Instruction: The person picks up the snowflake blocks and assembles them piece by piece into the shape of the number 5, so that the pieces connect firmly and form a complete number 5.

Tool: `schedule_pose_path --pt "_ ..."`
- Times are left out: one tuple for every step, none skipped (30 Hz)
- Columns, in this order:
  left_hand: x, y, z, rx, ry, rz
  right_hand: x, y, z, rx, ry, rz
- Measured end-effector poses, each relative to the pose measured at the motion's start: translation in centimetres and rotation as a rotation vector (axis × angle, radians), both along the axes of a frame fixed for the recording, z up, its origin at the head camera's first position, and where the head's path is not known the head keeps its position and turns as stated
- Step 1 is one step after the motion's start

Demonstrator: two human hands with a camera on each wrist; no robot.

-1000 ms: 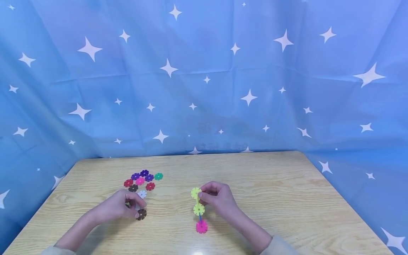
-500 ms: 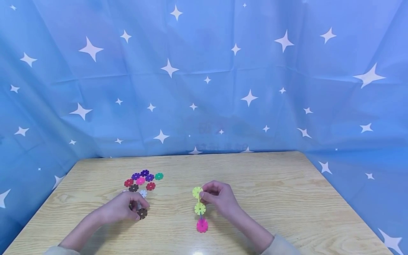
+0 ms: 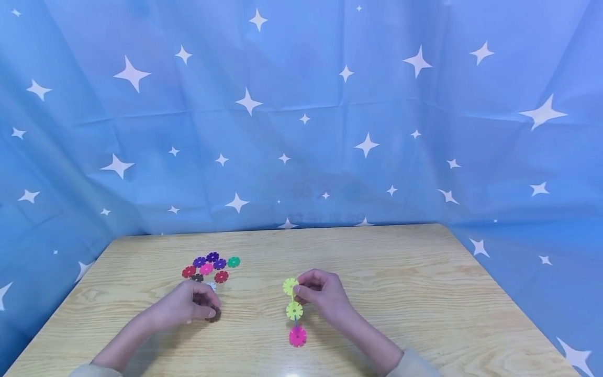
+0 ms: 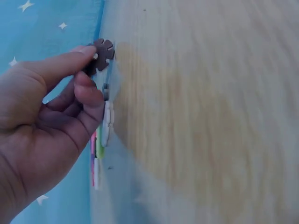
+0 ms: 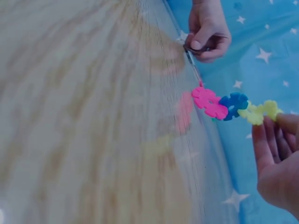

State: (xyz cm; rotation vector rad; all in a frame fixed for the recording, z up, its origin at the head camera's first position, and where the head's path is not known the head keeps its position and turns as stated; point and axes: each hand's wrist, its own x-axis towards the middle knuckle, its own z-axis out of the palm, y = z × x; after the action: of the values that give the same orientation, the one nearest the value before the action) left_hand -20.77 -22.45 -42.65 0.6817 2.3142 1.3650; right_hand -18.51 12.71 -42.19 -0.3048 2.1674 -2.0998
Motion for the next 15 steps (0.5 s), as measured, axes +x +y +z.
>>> schedule_pose_path --pt "-0.1 0.0 0.0 0.013 0.0 0.009 0.0 0.0 0.0 -0.003 -0.001 -0.002" --pt "-0.3 0.1 0.0 0.022 0.003 0.024 0.0 0.0 0.0 -0.004 -0.002 -0.005" --pt "-0.4 0.2 0.0 0.028 0.01 0.042 0.0 0.0 0.0 -0.005 -0.002 -0.006" --pt "-0.5 0.3 0.0 0.033 0.017 0.057 0.0 0.0 0.0 -0.006 0.0 -0.007" --pt "-0.5 0.4 0.1 0.04 0.025 0.07 0.0 0.0 0.0 -0.008 0.001 -0.006" --pt "-0.6 0.6 0.2 0.049 0.027 0.081 0.0 0.1 0.0 -0.01 0.001 -0.006" --pt "-0.6 0.9 0.3 0.058 0.026 0.088 0.0 0.0 -0.1 -0.011 0.0 -0.005" --pt "-0.6 1.2 0.4 0.07 0.021 0.091 0.0 0.0 -0.1 -0.01 0.001 -0.006" --pt "-0.5 1.5 0.5 0.083 0.018 0.088 0.0 0.1 -0.1 -0.01 0.001 -0.006" --pt "-0.5 1.9 0.7 0.097 0.018 0.082 0.0 0.1 -0.1 -0.01 0.002 -0.007" --pt "-0.4 2.3 0.8 0.114 0.014 0.078 0.0 0.1 -0.1 -0.01 0.001 -0.008" --pt "-0.3 2.7 0.9 0.133 0.01 0.071 0.0 0.1 -0.2 -0.01 0.001 -0.009" --pt "-0.2 3.2 1.0 0.151 0.005 0.067 0.0 0.1 -0.2 -0.01 0.002 -0.009" --pt "-0.1 3.6 1.1 0.17 0.007 0.064 0.0 0.1 -0.2 -0.011 0.001 -0.01" --pt "-0.1 4.0 1.2 0.187 0.011 0.062 0.0 0.1 -0.2 -0.011 0.003 -0.01"
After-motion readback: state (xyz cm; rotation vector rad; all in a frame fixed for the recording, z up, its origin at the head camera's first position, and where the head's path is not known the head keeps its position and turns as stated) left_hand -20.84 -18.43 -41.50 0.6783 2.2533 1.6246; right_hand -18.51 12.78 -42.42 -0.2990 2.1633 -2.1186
